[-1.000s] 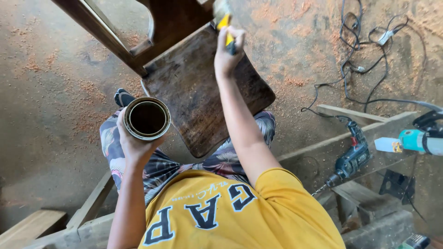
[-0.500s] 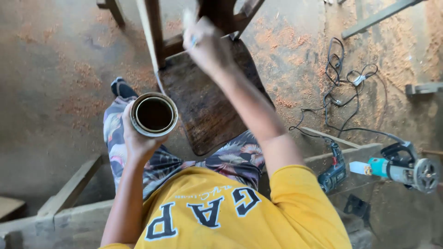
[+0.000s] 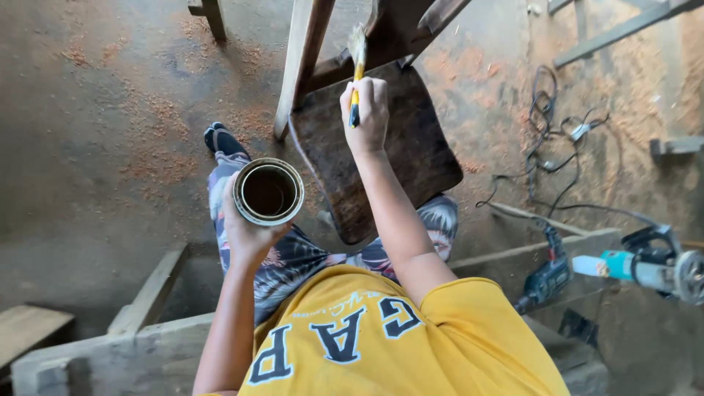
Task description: The person sits on the floor and applies dark stain to a wooden chair using a paintbrush. They repeatedly dip the brush into a can of stain held in the left hand and brush the stain onto the chair's seat and legs.
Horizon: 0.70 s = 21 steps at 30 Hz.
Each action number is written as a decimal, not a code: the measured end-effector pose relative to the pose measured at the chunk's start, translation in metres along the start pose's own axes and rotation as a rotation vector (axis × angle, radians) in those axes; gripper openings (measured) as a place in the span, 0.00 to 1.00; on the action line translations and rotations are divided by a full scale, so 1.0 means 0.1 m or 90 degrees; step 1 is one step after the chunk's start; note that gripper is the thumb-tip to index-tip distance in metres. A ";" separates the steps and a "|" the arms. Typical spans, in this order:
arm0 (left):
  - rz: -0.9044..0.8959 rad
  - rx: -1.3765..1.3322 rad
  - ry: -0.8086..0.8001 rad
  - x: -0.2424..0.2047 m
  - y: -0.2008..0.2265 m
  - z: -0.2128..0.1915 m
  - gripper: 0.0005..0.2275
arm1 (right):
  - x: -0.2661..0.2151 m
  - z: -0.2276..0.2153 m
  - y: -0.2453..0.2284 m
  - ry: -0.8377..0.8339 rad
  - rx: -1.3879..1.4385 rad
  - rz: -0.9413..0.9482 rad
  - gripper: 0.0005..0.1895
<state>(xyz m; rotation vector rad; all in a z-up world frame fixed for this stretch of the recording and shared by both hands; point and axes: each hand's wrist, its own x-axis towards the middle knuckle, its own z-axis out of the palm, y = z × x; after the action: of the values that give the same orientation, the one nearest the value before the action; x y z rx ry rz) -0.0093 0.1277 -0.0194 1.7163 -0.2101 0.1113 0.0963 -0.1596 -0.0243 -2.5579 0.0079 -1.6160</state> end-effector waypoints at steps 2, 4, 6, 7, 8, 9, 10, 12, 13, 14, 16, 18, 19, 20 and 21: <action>-0.011 0.021 -0.020 0.08 0.02 -0.03 0.48 | -0.13 0.01 -0.06 -0.080 0.059 0.106 0.09; -0.006 0.028 -0.049 0.21 0.13 -0.08 0.48 | 0.00 -0.03 -0.15 -0.044 0.080 0.128 0.07; -0.013 0.039 -0.069 0.35 0.24 -0.10 0.47 | -0.01 0.02 -0.12 -0.019 0.111 0.148 0.05; 0.011 0.020 -0.083 0.41 0.30 -0.09 0.44 | -0.07 0.07 -0.03 -0.009 0.065 0.135 0.05; 0.036 0.001 -0.097 0.48 0.36 -0.08 0.41 | -0.14 0.12 0.05 0.000 0.020 0.121 0.04; 0.031 0.001 -0.103 0.45 0.30 -0.09 0.41 | -0.26 0.15 -0.03 -0.004 0.016 0.125 0.04; 0.036 0.015 -0.098 0.42 0.24 -0.11 0.42 | -0.37 0.19 -0.12 -0.043 0.037 0.100 0.04; 0.051 0.029 -0.088 0.48 0.16 -0.08 0.43 | -0.40 0.27 -0.23 -0.072 0.060 0.068 0.04; 0.049 0.018 -0.077 0.46 0.14 -0.07 0.44 | -0.43 0.22 -0.29 -0.119 0.037 0.021 0.04; 0.047 0.007 -0.066 0.43 0.10 -0.06 0.44 | -0.46 0.17 -0.36 -0.166 0.013 -0.026 0.06; 0.038 0.012 -0.067 0.37 0.10 -0.04 0.45 | -0.34 0.15 -0.28 -0.165 -0.051 -0.033 0.05; 0.042 0.011 -0.064 0.41 0.06 -0.01 0.45 | -0.16 0.19 -0.26 -0.151 -0.118 -0.047 0.05; 0.019 0.006 -0.070 0.35 0.02 -0.03 0.47 | -0.12 0.14 -0.34 -0.197 -0.116 -0.034 0.08; -0.003 0.002 -0.077 0.29 -0.01 -0.05 0.48 | -0.09 0.09 -0.42 -0.242 -0.114 -0.020 0.12; -0.003 -0.001 -0.080 0.27 -0.01 -0.05 0.48 | -0.09 0.09 -0.44 -0.243 -0.118 -0.019 0.12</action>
<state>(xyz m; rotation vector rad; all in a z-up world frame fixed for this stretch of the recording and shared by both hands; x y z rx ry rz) 0.0181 0.1303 -0.0148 1.7235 -0.2993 -0.0004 0.0977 -0.1143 -0.0318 -2.9796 0.0900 -1.1590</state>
